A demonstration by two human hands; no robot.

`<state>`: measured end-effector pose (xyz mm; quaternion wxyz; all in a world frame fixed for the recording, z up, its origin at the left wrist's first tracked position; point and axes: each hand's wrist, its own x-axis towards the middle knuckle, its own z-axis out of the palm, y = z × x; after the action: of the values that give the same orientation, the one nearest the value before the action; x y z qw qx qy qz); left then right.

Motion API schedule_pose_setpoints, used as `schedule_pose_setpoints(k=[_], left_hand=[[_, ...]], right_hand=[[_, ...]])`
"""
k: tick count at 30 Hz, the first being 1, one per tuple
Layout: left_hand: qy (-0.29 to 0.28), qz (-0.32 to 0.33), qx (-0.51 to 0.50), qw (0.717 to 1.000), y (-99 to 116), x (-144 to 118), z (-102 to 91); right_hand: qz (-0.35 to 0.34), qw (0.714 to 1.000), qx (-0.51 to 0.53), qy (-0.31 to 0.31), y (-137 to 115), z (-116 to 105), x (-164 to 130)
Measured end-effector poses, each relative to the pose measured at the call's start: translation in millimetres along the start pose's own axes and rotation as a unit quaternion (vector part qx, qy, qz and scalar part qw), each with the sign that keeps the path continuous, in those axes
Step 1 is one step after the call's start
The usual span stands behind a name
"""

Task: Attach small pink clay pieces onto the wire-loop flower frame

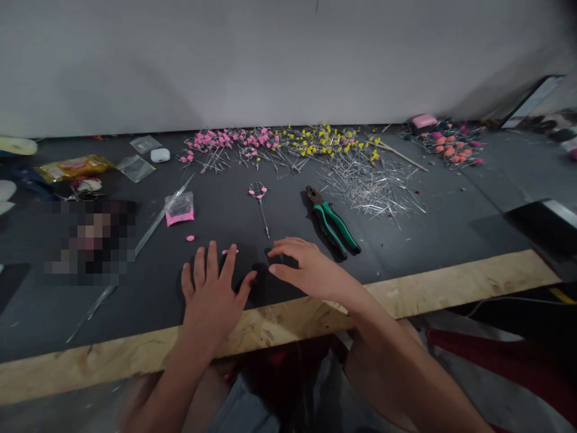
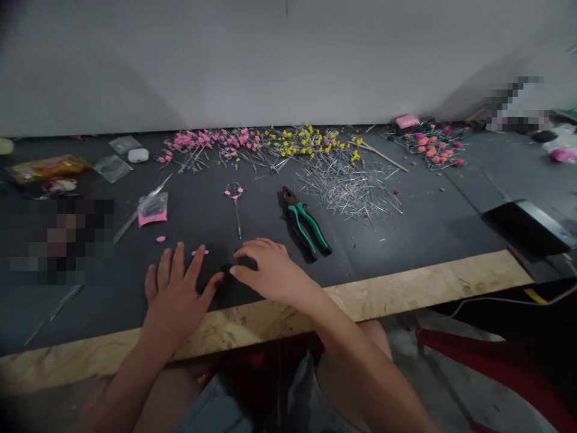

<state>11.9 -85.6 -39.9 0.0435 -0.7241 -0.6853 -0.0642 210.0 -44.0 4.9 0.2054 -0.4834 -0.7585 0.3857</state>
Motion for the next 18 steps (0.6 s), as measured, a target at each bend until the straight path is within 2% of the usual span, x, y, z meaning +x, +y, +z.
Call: schedule_pose_setpoints(k=[8, 18], left_hand=[[0.005, -0.007, 0.006, 1.000, 1.2, 0.0, -0.6], [0.009, 0.014, 0.002, 1.000, 1.3, -0.2, -2.3]], right_hand=[[0.009, 1.000, 0.000, -0.005, -2.0, -0.8, -0.8], [0.003, 1.000, 0.004, 0.001, -0.1, -0.6, -0.9]])
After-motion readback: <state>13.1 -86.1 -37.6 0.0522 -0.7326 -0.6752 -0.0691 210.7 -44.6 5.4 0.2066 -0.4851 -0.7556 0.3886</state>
